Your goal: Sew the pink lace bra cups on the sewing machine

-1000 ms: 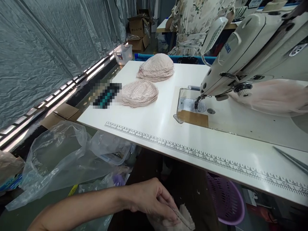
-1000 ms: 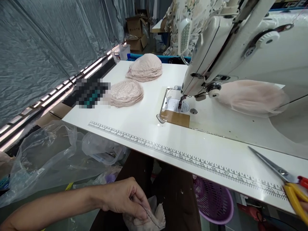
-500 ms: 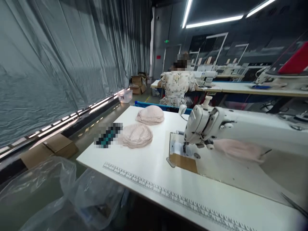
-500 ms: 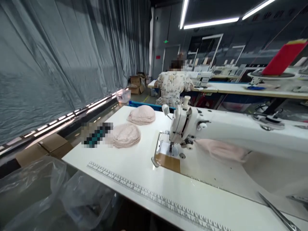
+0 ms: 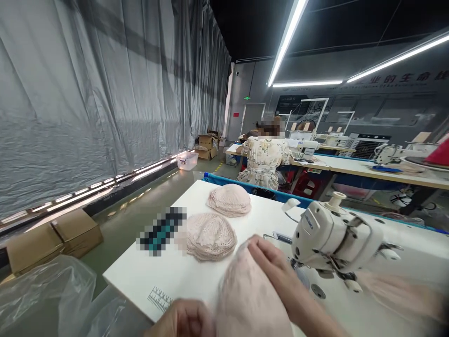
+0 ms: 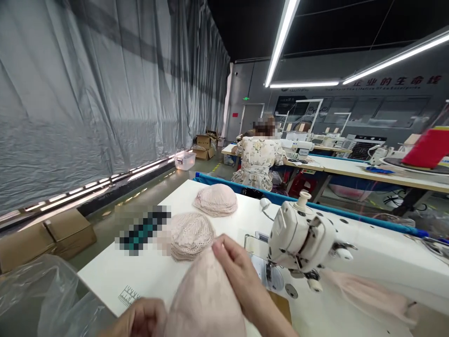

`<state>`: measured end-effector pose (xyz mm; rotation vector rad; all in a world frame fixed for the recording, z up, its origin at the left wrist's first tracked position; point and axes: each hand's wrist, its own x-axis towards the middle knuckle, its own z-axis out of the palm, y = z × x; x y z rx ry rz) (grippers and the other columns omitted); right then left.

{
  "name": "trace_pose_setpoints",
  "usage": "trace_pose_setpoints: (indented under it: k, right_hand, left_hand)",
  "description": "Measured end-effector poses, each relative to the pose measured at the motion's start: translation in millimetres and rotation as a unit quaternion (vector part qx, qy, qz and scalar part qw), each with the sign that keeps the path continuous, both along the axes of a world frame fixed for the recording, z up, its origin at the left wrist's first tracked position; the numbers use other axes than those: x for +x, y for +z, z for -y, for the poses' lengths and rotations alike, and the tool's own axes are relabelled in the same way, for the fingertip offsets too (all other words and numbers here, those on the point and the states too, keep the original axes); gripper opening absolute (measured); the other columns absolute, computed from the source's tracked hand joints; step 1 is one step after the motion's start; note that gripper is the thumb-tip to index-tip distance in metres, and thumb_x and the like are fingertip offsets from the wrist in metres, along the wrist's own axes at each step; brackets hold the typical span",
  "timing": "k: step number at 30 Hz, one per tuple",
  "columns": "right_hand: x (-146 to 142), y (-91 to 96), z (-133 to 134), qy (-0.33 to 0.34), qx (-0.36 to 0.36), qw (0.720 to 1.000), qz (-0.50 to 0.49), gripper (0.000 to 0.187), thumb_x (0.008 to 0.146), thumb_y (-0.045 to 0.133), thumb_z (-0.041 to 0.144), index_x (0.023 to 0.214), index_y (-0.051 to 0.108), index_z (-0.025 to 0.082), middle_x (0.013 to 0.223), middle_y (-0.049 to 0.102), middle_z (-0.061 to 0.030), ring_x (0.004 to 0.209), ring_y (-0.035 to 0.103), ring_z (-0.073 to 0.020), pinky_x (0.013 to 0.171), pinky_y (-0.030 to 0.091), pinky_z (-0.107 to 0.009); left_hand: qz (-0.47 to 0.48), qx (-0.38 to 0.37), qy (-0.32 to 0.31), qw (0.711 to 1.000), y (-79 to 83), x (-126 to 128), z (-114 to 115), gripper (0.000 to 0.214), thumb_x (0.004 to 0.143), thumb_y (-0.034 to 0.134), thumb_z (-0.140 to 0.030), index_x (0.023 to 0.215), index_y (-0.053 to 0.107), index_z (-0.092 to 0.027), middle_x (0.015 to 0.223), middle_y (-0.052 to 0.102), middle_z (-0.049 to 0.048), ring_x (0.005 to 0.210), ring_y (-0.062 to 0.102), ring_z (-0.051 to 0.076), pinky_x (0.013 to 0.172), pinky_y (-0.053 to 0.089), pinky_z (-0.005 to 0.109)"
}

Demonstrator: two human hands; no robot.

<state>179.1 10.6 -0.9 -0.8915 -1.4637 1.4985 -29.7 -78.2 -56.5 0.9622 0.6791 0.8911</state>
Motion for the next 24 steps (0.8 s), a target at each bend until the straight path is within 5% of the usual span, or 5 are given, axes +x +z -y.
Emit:
trace_pose_setpoints:
  k: [4,11,15,19,24]
  right_hand:
    - [-24,4.9,-71,-0.066,-0.012,0.995,-0.074,0.033,0.087,0.06,0.052,0.083,0.054,0.02,0.067,0.051,0.0071,0.053,0.05,-0.0086,0.05,0.042,-0.02]
    - [-27,-13.5,-208,-0.229,0.024,0.968,-0.096,0.03,0.094,0.057,0.034,0.118,0.056,0.017,0.116,0.06,-0.0067,0.094,0.062,-0.0198,0.079,0.054,-0.039]
    - [-28,-19.1,-263,-0.339,0.041,0.94,-0.024,0.032,0.093,0.058,0.034,0.12,0.055,0.017,0.12,0.058,-0.0073,0.099,0.061,-0.0215,0.083,0.052,-0.042]
    - [-28,-35.5,-286,-0.412,0.011,0.905,0.109,0.03,0.093,0.058,0.033,0.12,0.056,0.018,0.121,0.058,-0.0074,0.101,0.061,-0.0216,0.084,0.052,-0.042]
    - [-24,-49.9,-284,-0.437,0.008,0.866,0.242,0.029,0.094,0.057,0.033,0.119,0.056,0.019,0.122,0.057,-0.0075,0.101,0.06,-0.0214,0.085,0.052,-0.043]
  left_hand:
    - [0.151,0.049,0.086,0.984,29.8,-2,-50,0.071,0.059,0.082,-0.055,0.119,0.059,-0.026,0.108,0.065,0.0053,0.096,0.061,0.021,0.084,0.047,0.028]
    - [-0.001,0.075,0.262,0.962,57.8,2,-213,0.071,0.075,0.073,-0.019,0.138,0.04,-0.021,0.123,0.06,0.0103,0.107,0.061,0.022,0.089,0.051,0.03]
    - [-0.126,0.136,0.306,0.934,70.7,8,-300,0.052,0.088,0.062,-0.021,0.136,0.041,-0.019,0.123,0.058,0.0102,0.101,0.062,0.02,0.087,0.052,0.036]
    - [-0.31,0.175,0.323,0.877,52.6,19,-342,0.031,0.093,0.055,-0.033,0.12,0.054,-0.017,0.122,0.055,0.0093,0.104,0.058,0.023,0.087,0.051,0.043]
    - [-0.493,0.202,0.265,0.804,18.4,28,-348,0.028,0.093,0.055,-0.032,0.117,0.056,-0.018,0.122,0.056,0.0088,0.104,0.058,0.022,0.088,0.05,0.042]
